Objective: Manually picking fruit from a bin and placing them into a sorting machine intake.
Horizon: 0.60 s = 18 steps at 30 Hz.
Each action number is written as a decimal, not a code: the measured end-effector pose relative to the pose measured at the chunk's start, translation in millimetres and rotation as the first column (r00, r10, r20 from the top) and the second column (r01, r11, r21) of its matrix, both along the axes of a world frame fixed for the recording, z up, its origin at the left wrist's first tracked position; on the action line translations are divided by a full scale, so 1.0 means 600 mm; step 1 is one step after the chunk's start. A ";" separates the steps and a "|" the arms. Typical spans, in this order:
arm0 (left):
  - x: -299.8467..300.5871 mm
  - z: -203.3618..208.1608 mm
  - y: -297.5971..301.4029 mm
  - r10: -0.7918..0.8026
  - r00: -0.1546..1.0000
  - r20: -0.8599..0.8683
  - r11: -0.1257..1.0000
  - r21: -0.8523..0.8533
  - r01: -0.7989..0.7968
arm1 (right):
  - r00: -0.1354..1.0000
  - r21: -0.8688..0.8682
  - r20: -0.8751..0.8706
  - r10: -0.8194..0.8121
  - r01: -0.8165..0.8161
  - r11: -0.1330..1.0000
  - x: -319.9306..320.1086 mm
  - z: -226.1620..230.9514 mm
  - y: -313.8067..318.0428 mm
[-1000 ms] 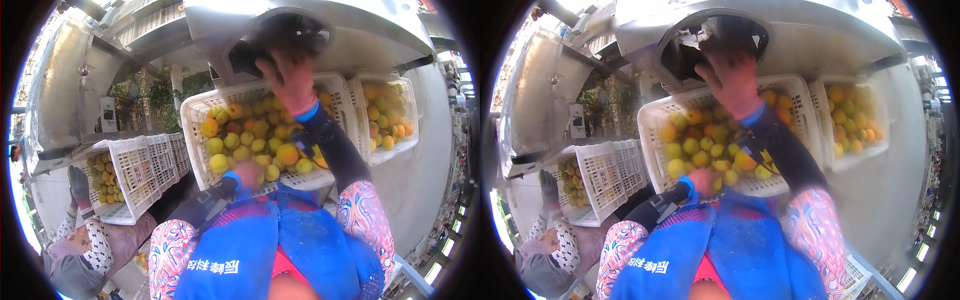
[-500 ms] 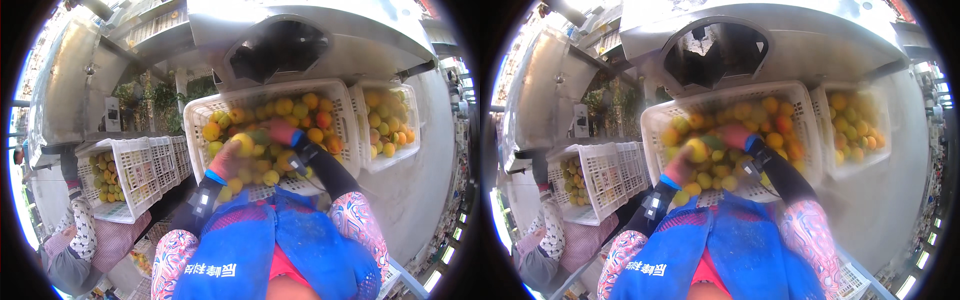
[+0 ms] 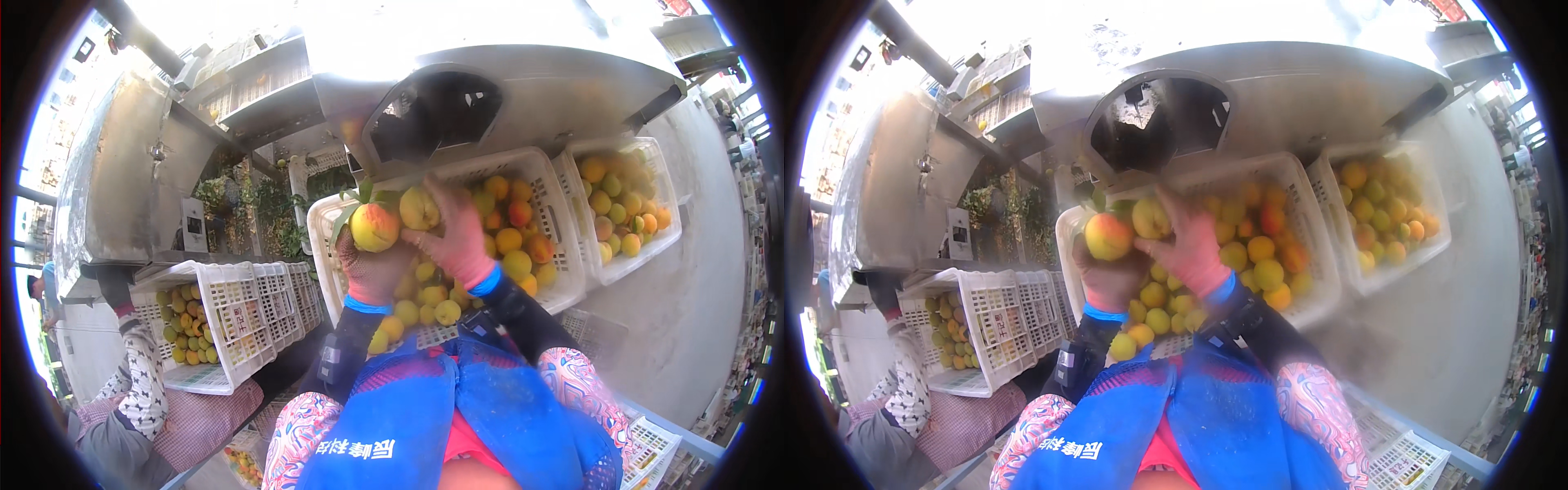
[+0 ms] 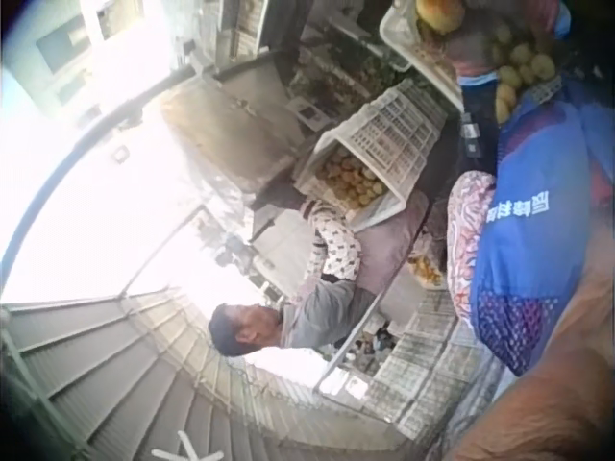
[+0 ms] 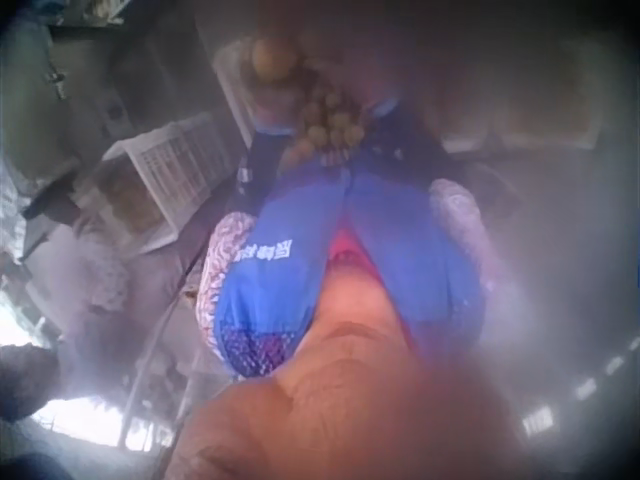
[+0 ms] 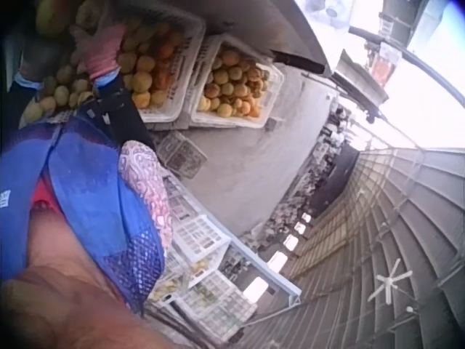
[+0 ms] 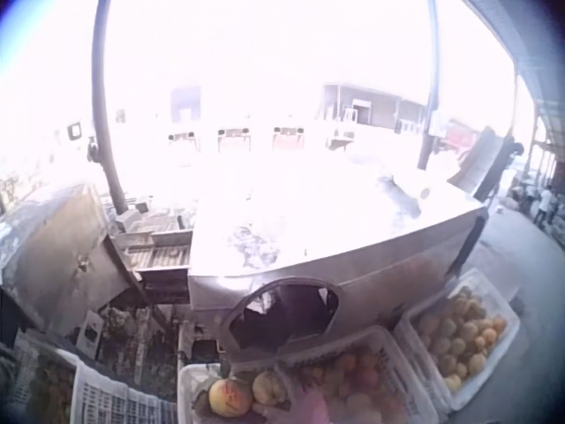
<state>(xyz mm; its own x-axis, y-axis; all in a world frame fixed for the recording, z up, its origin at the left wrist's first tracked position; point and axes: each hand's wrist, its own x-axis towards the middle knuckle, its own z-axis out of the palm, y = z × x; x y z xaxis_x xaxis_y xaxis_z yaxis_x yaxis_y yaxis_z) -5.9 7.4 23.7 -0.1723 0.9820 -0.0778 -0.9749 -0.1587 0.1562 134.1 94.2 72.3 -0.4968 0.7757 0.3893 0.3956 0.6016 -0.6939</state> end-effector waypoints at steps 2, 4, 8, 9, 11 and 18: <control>-0.016 -0.029 -0.007 -0.137 0.983 0.122 0.976 0.188 0.113 | 0.999 0.117 -0.040 -0.020 0.024 0.993 -0.008 0.019 0.030; -0.010 -0.011 0.000 -0.092 0.988 0.123 0.995 0.035 0.088 | 0.995 0.204 -0.049 -0.082 0.090 0.975 -0.013 0.019 0.060; -0.005 -0.006 0.000 -0.137 0.896 0.422 0.990 0.083 0.112 | 0.895 0.326 0.431 -0.115 -0.036 0.945 -0.068 -0.004 0.174; -0.009 -0.007 0.001 -0.172 0.907 0.384 0.985 0.083 0.152 | 0.874 0.361 0.462 -0.150 -0.031 0.932 -0.080 -0.007 0.183; -0.018 -0.004 0.003 -0.250 0.920 0.300 0.968 0.081 0.237 | 0.906 0.461 0.314 -0.284 0.116 0.880 -0.104 0.014 0.187; -0.039 0.008 -0.008 -0.309 0.925 0.223 0.939 -0.083 0.334 | 0.893 0.133 -0.057 0.446 -0.436 0.890 -0.051 0.017 0.040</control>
<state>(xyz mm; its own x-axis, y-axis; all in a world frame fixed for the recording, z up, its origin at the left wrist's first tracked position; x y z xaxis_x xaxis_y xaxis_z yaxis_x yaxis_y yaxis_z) -29.2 2.7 28.7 0.1828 0.9634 -0.1958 -0.9830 0.1758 -0.0526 103.5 118.2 82.6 -0.7392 0.4322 0.5165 0.0149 0.7772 -0.6291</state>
